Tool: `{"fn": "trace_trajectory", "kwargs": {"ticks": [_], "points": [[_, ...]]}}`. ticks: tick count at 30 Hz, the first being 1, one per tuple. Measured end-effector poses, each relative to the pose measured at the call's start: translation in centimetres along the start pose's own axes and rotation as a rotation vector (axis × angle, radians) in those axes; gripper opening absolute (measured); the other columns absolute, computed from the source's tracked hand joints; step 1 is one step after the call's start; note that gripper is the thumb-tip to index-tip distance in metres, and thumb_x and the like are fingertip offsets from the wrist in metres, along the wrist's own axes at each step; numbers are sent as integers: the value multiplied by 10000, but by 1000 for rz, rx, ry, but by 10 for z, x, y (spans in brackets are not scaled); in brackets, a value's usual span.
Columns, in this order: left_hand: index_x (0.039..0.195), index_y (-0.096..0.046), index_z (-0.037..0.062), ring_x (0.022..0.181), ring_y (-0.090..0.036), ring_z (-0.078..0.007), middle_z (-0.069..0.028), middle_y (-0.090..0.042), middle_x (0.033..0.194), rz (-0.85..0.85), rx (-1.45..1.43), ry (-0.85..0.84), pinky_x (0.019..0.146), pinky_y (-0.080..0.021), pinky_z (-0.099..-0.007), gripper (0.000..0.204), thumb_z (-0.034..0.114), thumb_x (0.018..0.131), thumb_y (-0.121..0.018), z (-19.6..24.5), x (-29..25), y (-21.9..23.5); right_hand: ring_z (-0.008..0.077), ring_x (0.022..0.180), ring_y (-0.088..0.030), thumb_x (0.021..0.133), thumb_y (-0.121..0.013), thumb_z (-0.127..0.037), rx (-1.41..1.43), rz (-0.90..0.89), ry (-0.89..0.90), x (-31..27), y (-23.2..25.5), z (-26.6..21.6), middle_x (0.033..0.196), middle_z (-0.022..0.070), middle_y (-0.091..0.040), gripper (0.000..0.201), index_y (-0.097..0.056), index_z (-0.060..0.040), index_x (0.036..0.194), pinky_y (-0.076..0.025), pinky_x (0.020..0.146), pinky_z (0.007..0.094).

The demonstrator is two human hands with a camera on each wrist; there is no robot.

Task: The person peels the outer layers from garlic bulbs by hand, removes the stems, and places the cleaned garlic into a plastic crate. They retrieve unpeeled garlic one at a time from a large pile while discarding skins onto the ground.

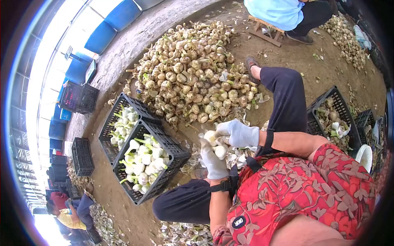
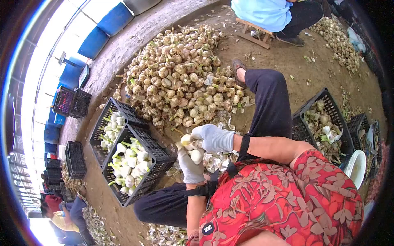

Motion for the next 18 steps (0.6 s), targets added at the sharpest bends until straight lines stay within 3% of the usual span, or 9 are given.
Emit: {"fn": "trace_trajectory", "kwargs": {"ticks": [2, 3, 5, 9, 11, 14, 15, 17, 18], "points": [[1208, -536, 74, 777, -627, -225, -97, -632, 1001, -124, -269, 198, 621, -532, -351, 455, 438, 974, -394, -18, 0, -4, 280, 796, -649, 805, -586, -60, 102, 9, -11, 3, 4, 8, 853, 149, -662, 206, -651, 10, 988, -505, 719, 354], [1202, -539, 65, 778, -628, -230, -102, -635, 1003, -162, -184, 152, 619, -529, -354, 460, 437, 973, -394, -11, -2, -9, 249, 765, -653, 812, -581, -56, 156, 12, -19, 5, 9, 7, 833, 133, -666, 203, -650, 13, 989, -507, 695, 340], [1189, -547, 46, 779, -631, -239, -114, -642, 1006, -239, -16, 54, 616, -524, -360, 470, 434, 970, -396, 1, -6, -17, 92, 584, -599, 855, -561, -63, 630, -102, -405, -2, 2, 25, 715, 15, -636, 148, -652, 3, 951, -481, 529, 242], [1150, -553, 16, 756, -620, -258, -143, -634, 981, -200, -145, 83, 609, -518, -380, 492, 450, 960, -420, 0, -4, -14, 109, 555, -583, 841, -549, -27, 788, -26, -481, -1, 2, 41, 701, 25, -612, 106, -616, 17, 911, -464, 490, 255], [1089, -565, -13, 684, -624, -200, -131, -630, 943, -287, -230, 266, 551, -510, -280, 360, 295, 911, -514, 1, -11, -30, 114, 547, -581, 832, -550, -14, 731, -17, -492, 4, 9, 47, 697, 34, -613, 111, -617, 21, 913, -466, 500, 254], [1100, -564, -17, 673, -634, -184, -117, -638, 903, -429, -17, 275, 539, -519, -273, 386, 305, 887, -579, -6, -15, -34, 110, 537, -580, 839, -528, -26, 597, 74, -424, 18, 30, 48, 666, 50, -603, 112, -617, 16, 891, -452, 486, 251], [1102, -564, -16, 666, -635, -179, -110, -640, 882, -461, 29, 314, 544, -525, -272, 396, 311, 881, -596, -10, -22, -39, 182, 589, -611, 825, -538, -63, 480, 105, -470, 23, 40, 54, 694, 105, -631, 128, -622, 9, 888, -482, 545, 296], [1118, -552, 2, 688, -639, -166, -92, -639, 881, -412, 104, 273, 551, -535, -281, 581, 483, 827, -700, -7, -39, -60, 304, 718, -642, 803, -571, -121, -197, 169, -104, 47, 51, 72, 742, 169, -646, 200, -650, 4, 938, -508, 667, 372], [1119, -549, 5, 695, -638, -164, -86, -635, 891, -479, 119, 263, 557, -535, -279, 618, 513, 807, -712, -5, -41, -66, 399, 912, -623, 798, -600, -168, -233, 41, -245, 49, 46, 78, 948, 203, -664, 343, -631, -26, 1109, -498, 808, 417]]}}
Point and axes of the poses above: each hand's wrist, its own x-axis towards the middle knuckle, its own y-axis out of the back of the hand, z = x × y, the point moved 8 cm from there along x, towards the middle knuckle
